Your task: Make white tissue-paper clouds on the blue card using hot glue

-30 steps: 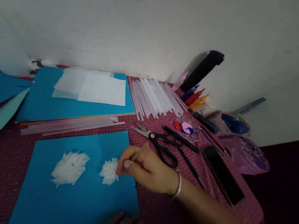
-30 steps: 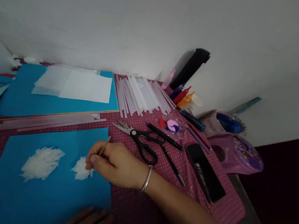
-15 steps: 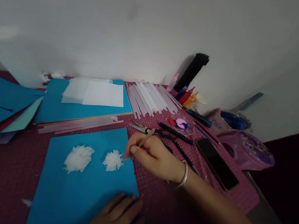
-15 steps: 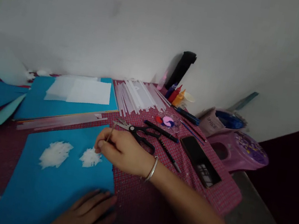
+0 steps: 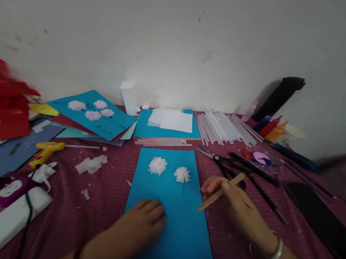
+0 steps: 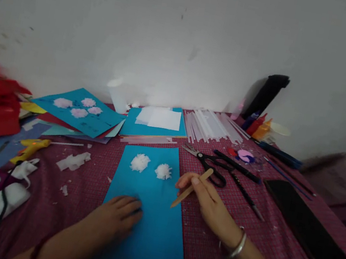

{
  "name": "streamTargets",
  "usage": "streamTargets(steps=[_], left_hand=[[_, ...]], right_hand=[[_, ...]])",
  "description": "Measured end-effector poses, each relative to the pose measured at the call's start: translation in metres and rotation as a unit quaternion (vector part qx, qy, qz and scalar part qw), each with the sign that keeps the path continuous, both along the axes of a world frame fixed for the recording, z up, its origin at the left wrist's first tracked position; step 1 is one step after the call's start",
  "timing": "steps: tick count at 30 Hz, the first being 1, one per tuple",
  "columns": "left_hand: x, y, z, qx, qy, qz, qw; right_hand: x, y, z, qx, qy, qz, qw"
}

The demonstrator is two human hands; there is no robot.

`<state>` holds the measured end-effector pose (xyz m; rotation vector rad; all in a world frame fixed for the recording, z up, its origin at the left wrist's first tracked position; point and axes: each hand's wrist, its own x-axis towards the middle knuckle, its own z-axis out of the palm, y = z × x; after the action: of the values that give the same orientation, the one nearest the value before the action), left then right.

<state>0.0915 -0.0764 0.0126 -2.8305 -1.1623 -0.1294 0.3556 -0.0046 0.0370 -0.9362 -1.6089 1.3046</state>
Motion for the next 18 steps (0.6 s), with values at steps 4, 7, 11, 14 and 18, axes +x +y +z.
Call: streamTargets(steps=[4,7,11,14,18], left_hand=[[-0.040,-0.009,-0.001,0.032,0.009,0.056,0.998],[-0.054,-0.017,-0.003,0.049,-0.016,0.047,0.998],[-0.050,-0.025,-0.011,0.088,-0.077,0.030,0.993],[-0.048,-0.028,-0.022,0.092,-0.114,0.027,0.989],[-0.066,-0.027,-0.044,0.111,-0.136,0.062,0.982]], right_hand=[[0.007,-0.002,0.002,0.000,-0.027,-0.021,0.999],[0.010,-0.007,0.007,0.025,-0.045,-0.025,0.998],[0.012,-0.012,0.004,0.062,-0.074,-0.013,0.995],[0.015,-0.015,-0.002,0.090,-0.096,-0.001,0.991],[0.020,-0.017,-0.006,0.142,-0.143,0.039,0.979]])
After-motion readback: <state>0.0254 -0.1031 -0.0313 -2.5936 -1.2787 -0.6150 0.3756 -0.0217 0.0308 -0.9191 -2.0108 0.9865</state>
